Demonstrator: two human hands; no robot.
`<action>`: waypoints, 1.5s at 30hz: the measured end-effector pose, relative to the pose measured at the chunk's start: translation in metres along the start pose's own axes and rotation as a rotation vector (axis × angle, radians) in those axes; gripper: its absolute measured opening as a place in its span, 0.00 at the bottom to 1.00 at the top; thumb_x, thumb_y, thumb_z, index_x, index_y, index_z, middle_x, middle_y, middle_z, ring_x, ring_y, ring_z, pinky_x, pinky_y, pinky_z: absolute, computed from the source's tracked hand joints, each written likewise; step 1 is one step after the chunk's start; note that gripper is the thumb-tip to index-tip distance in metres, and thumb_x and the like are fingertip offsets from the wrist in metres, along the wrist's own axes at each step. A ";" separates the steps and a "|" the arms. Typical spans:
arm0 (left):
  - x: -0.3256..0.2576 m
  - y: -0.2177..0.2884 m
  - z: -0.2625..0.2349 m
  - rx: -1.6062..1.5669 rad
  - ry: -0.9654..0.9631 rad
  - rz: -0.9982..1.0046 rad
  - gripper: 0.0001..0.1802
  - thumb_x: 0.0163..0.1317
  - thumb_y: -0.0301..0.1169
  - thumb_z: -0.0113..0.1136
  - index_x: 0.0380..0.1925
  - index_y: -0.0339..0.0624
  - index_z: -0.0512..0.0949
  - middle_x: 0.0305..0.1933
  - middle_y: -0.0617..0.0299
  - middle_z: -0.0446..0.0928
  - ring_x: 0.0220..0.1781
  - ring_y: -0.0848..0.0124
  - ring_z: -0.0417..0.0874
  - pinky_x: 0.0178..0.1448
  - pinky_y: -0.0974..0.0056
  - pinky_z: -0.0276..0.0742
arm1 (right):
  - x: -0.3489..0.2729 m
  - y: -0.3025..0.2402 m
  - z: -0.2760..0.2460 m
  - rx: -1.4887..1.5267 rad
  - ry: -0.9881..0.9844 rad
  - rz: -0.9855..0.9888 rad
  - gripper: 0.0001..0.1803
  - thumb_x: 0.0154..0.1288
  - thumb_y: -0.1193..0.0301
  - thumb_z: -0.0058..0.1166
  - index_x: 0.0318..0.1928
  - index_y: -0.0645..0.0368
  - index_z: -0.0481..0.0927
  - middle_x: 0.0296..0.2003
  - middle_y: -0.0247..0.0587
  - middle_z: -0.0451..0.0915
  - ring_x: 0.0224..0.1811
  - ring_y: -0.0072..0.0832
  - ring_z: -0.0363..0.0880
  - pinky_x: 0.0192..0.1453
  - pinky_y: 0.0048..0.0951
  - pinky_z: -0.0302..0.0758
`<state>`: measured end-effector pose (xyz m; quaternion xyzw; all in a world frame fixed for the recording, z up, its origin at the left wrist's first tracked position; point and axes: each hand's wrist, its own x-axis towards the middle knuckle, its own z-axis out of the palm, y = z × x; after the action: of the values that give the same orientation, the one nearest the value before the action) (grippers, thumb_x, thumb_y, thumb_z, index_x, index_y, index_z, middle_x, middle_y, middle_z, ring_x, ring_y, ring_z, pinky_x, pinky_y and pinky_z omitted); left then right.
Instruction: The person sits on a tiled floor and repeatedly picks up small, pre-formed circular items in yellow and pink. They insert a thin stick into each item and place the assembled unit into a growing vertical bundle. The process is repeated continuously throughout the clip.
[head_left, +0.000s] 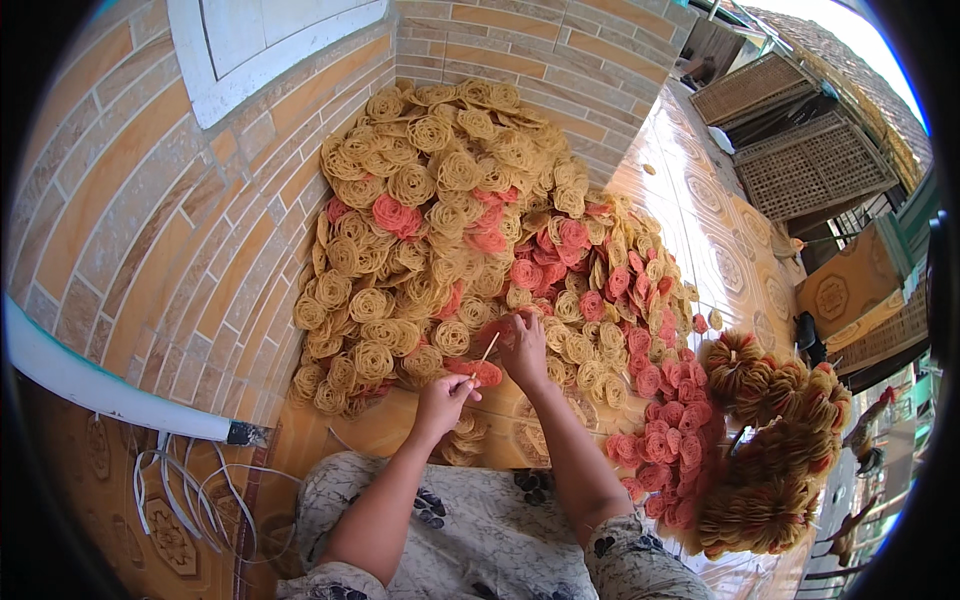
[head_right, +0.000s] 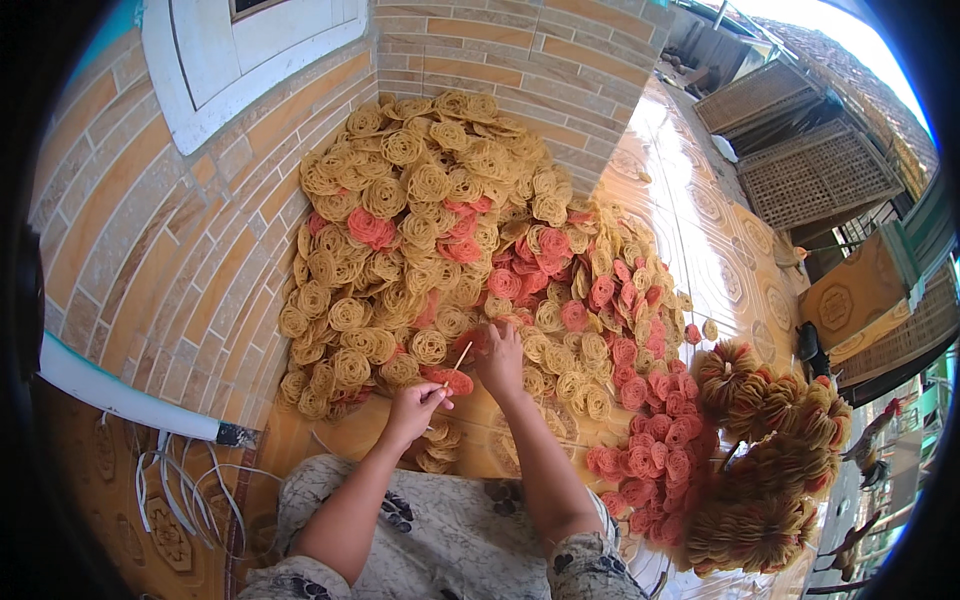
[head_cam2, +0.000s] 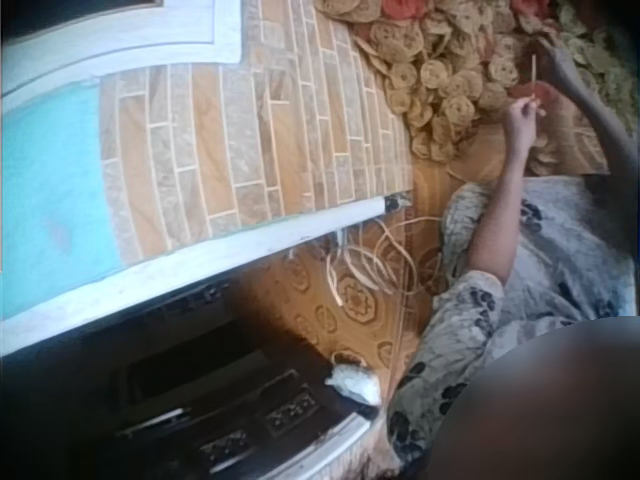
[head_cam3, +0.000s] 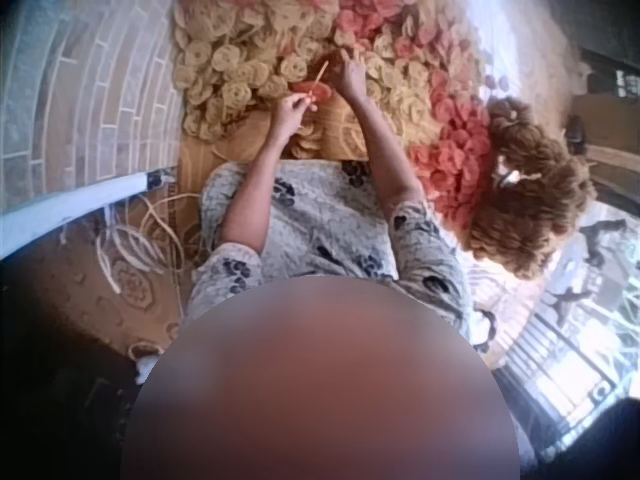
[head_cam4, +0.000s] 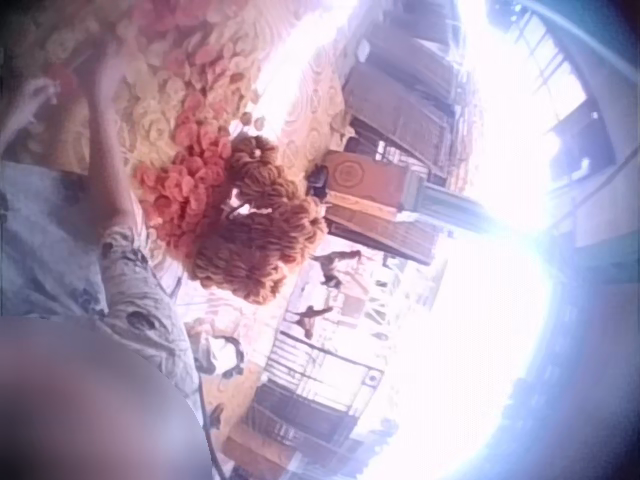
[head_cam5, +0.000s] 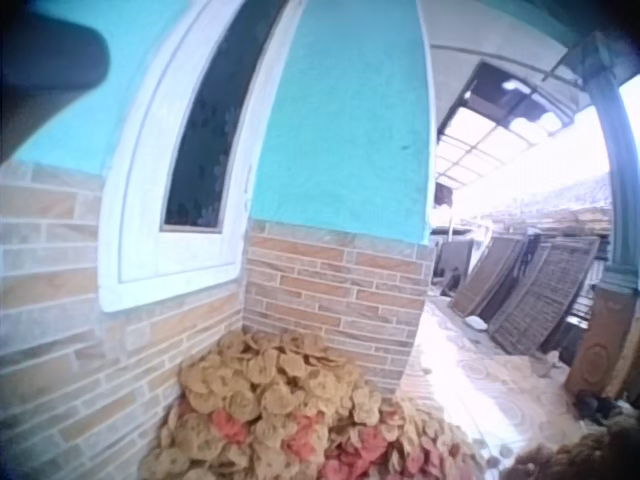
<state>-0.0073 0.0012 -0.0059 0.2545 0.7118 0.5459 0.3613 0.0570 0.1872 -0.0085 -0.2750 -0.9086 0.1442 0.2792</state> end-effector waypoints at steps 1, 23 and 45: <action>0.000 0.001 -0.001 -0.014 0.000 0.004 0.12 0.67 0.30 0.54 0.42 0.34 0.81 0.29 0.65 0.84 0.25 0.82 0.73 0.33 0.73 0.68 | 0.003 0.002 -0.001 0.209 -0.132 0.179 0.17 0.57 0.76 0.61 0.49 0.59 0.76 0.41 0.45 0.80 0.34 0.29 0.81 0.41 0.27 0.75; 0.000 -0.002 0.006 -0.017 -0.116 0.032 0.13 0.68 0.33 0.54 0.43 0.37 0.82 0.31 0.64 0.84 0.28 0.79 0.77 0.36 0.71 0.71 | -0.013 0.056 -0.058 -0.210 -0.143 0.091 0.17 0.59 0.69 0.60 0.50 0.57 0.80 0.47 0.48 0.78 0.39 0.40 0.80 0.46 0.36 0.77; -0.007 0.006 0.010 -0.001 -0.186 0.039 0.15 0.67 0.38 0.57 0.42 0.37 0.83 0.31 0.62 0.85 0.30 0.79 0.80 0.39 0.70 0.72 | -0.017 0.005 -0.074 0.817 -0.276 0.479 0.13 0.71 0.69 0.51 0.43 0.68 0.80 0.35 0.32 0.82 0.36 0.17 0.76 0.45 0.22 0.72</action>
<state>0.0049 0.0039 -0.0001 0.3176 0.6698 0.5272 0.4154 0.1140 0.1893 0.0415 -0.3225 -0.7175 0.5840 0.2002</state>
